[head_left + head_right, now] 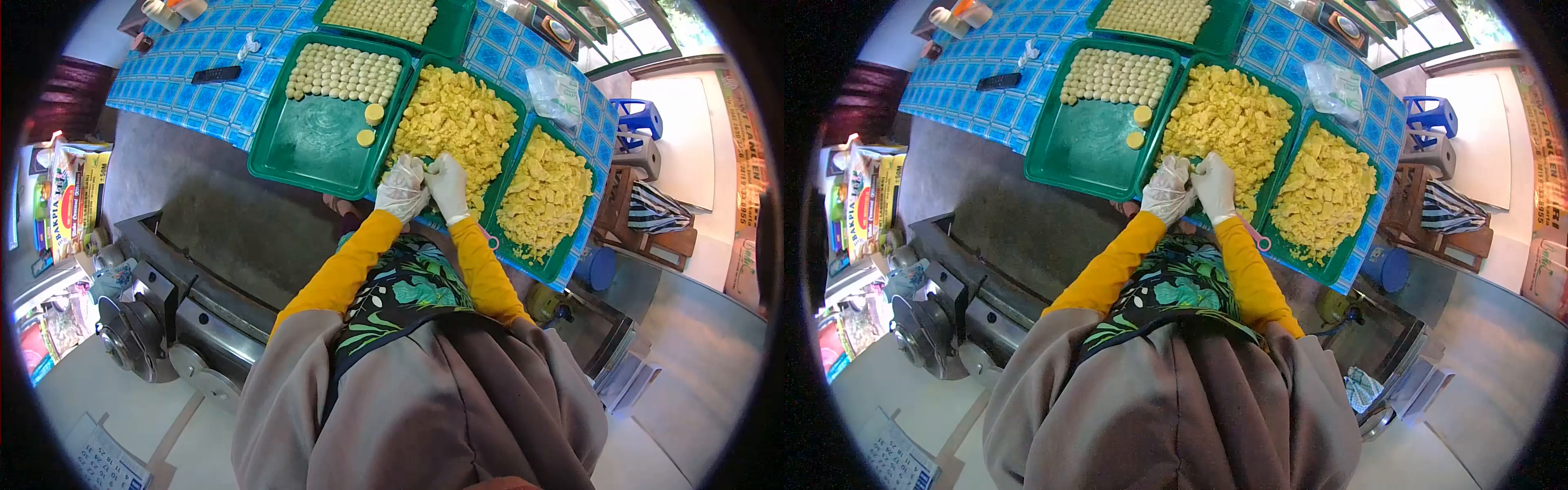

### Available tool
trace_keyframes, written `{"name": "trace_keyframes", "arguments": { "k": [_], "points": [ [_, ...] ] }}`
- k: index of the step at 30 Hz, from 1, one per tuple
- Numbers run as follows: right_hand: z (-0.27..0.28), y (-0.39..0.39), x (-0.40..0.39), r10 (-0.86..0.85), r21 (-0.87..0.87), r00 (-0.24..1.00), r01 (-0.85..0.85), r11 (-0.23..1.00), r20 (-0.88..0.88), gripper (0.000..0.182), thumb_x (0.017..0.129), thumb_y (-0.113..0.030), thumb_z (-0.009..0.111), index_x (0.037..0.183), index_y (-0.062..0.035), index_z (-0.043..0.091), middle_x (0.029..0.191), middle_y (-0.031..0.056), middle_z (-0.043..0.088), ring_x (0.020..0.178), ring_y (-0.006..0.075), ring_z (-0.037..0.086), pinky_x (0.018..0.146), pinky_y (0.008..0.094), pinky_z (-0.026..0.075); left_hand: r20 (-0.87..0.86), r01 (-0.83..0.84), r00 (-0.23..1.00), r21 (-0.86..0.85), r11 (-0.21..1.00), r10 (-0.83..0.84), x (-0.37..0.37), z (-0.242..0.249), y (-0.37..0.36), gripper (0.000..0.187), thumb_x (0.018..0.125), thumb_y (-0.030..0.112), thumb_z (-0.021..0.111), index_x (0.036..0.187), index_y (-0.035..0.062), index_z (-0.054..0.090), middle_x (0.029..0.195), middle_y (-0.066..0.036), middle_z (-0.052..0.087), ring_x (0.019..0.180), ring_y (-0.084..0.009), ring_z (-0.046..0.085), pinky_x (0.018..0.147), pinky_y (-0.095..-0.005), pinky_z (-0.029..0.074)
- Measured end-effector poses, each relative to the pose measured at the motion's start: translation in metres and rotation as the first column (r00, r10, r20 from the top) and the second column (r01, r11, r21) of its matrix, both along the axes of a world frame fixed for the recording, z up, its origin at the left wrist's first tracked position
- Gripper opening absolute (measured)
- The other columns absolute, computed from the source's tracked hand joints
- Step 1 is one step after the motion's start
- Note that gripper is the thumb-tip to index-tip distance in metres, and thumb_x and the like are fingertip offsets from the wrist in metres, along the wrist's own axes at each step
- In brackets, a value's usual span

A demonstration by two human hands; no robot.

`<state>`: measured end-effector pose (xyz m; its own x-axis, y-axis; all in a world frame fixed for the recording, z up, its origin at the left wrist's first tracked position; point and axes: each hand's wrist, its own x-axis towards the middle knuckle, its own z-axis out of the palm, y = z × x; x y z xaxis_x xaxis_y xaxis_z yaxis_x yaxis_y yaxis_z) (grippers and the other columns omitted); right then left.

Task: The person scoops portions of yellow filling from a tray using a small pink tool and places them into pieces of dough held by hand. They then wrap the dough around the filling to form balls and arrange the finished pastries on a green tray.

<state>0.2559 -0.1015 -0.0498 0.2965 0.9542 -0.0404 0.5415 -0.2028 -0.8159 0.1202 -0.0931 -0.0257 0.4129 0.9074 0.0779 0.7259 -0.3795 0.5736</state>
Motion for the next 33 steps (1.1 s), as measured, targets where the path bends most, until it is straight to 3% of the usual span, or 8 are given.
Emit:
{"name": "trace_keyframes", "arguments": {
  "k": [5,7,12,16,19,20,24,33],
  "points": [
    [0.026,-0.001,0.009,-0.076,-0.011,0.861,0.081,0.997,-0.502,0.026,0.072,-0.003,0.078,0.094,-0.0033,0.065,0.082,0.0124,0.066,0.071,0.0267,0.064,0.066,0.0340,0.052,0.333,-0.336,0.865,-0.170,0.927,0.375,0.002,0.012,-0.020,0.039,0.076,0.019,0.069,0.111,0.0032,0.057,0.110,-0.019,0.056,0.099,-0.0388,0.061,0.084,-0.0439,0.051],
    [0.035,0.000,0.008,0.317,0.154,0.941,-0.334,0.930,0.120,0.034,0.074,-0.001,0.073,0.106,-0.0050,0.065,0.095,0.0130,0.068,0.084,0.0296,0.064,0.075,0.0378,0.053,0.454,-0.376,0.810,-0.083,0.923,0.370,0.001,0.003,-0.022,0.041,0.075,0.015,0.070,0.113,0.0031,0.057,0.107,-0.018,0.057,0.098,-0.0370,0.061,0.084,-0.0429,0.051],
    [0.030,0.007,-0.003,0.467,0.075,0.795,-0.532,0.843,0.388,0.038,0.075,-0.005,0.069,0.113,-0.0067,0.065,0.106,0.0155,0.067,0.100,0.0373,0.061,0.090,0.0438,0.050,0.502,-0.416,0.738,-0.188,0.889,0.452,0.000,-0.001,-0.021,0.042,0.077,0.015,0.069,0.115,0.0025,0.058,0.109,-0.018,0.057,0.097,-0.0365,0.061,0.084,-0.0420,0.051],
    [0.026,0.012,-0.005,0.038,-0.017,0.941,-0.047,0.999,-0.335,0.037,0.079,-0.015,0.074,0.112,-0.0035,0.063,0.082,0.0109,0.065,0.072,0.0233,0.063,0.067,0.0330,0.051,0.448,-0.429,0.765,-0.180,0.885,0.462,-0.003,0.000,-0.019,0.040,0.077,0.015,0.070,0.114,0.0025,0.059,0.107,-0.018,0.057,0.095,-0.0346,0.061,0.082,-0.0415,0.051],
    [0.039,0.023,0.010,0.010,-0.042,0.904,-0.031,0.999,-0.428,0.039,0.078,-0.015,0.076,0.113,-0.0044,0.064,0.081,0.0089,0.064,0.072,0.0196,0.062,0.066,0.0307,0.050,0.291,-0.381,0.850,-0.235,0.894,0.438,-0.004,0.011,-0.015,0.039,0.078,0.016,0.069,0.113,0.0030,0.059,0.105,-0.019,0.056,0.095,-0.0352,0.061,0.080,-0.0424,0.051],
    [0.031,0.027,0.013,0.104,0.089,0.991,-0.097,0.991,-0.084,0.039,0.078,-0.015,0.075,0.114,-0.0049,0.063,0.084,0.0119,0.066,0.075,0.0238,0.065,0.069,0.0331,0.052,0.157,-0.306,0.923,-0.249,0.919,0.350,-0.003,0.014,-0.011,0.039,0.080,0.020,0.068,0.113,0.0028,0.059,0.106,-0.019,0.056,0.096,-0.0363,0.061,0.081,-0.0443,0.051],
    [0.098,0.051,-0.027,0.370,0.092,0.928,-0.372,0.924,0.038,0.044,0.079,-0.010,0.075,0.121,-0.0083,0.062,0.115,0.0091,0.068,0.106,0.0249,0.065,0.090,0.0331,0.051,0.056,-0.204,0.970,-0.327,0.923,0.235,0.000,-0.005,-0.008,0.046,0.083,0.033,0.063,0.117,0.0028,0.060,0.112,-0.023,0.060,0.100,-0.0372,0.063,0.084,-0.0477,0.052],
    [0.054,0.112,-0.077,0.646,0.147,0.543,-0.814,0.562,0.537,0.050,0.075,-0.009,0.069,0.124,-0.0096,0.056,0.101,0.0106,0.065,0.097,0.0340,0.062,0.067,0.0430,0.056,-0.054,-0.178,0.984,-0.251,0.951,0.170,-0.001,-0.015,-0.008,0.046,0.086,0.042,0.059,0.118,0.0083,0.063,0.107,-0.019,0.068,0.100,-0.0346,0.066,0.087,-0.0451,0.053]
  ]
}}
